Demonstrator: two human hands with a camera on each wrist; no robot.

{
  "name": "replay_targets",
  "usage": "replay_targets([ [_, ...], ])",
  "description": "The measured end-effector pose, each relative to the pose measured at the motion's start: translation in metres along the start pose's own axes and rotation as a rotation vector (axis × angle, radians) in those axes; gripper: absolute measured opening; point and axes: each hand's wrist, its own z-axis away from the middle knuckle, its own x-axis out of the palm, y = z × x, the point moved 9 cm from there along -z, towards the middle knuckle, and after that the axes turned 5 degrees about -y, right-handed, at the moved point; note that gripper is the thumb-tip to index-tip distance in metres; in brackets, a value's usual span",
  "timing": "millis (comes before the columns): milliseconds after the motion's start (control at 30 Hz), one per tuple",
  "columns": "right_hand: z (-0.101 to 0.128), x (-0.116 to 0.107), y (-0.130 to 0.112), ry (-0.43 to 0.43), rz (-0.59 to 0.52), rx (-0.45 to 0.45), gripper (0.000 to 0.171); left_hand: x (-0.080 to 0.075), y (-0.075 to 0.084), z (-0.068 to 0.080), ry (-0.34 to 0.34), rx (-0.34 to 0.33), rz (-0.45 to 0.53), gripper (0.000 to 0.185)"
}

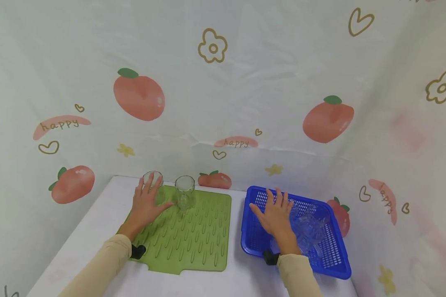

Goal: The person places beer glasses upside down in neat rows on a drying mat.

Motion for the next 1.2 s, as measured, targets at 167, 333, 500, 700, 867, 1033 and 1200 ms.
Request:
replay_targets([
  [167,0.000,-0.005,0.009,0.009,0.013,-0.001,0.095,0.001,-0.014,0.008,-0.018,-0.052,0.025,0.107],
  [333,-0.001,-0.008,0.018,-0.008,0.028,0.011,0.101,-0.001,-0.025,0.015,-0.019,-0.080,0.058,0.110],
  [500,-0.004,-0.012,0.027,-0.011,0.021,0.026,0.109,0.004,-0.040,0.020,-0.038,-0.123,0.099,0.116],
  [700,-0.004,-0.015,0.036,-0.021,0.014,0.041,0.113,0.010,-0.056,0.026,-0.058,-0.170,0.109,0.120],
  [867,-0.006,-0.013,0.044,-0.038,0.022,0.066,0.114,0.014,-0.066,0.031,-0.060,-0.184,0.109,0.121],
  [1033,-0.010,-0.011,0.049,-0.056,0.017,0.081,0.115,0.015,-0.072,0.036,-0.099,-0.202,0.099,0.117],
  [1200,-0.016,-0.011,0.051,-0.087,0.015,0.105,0.113,0.021,-0.075,0.039,-0.148,-0.213,0.076,0.117],
])
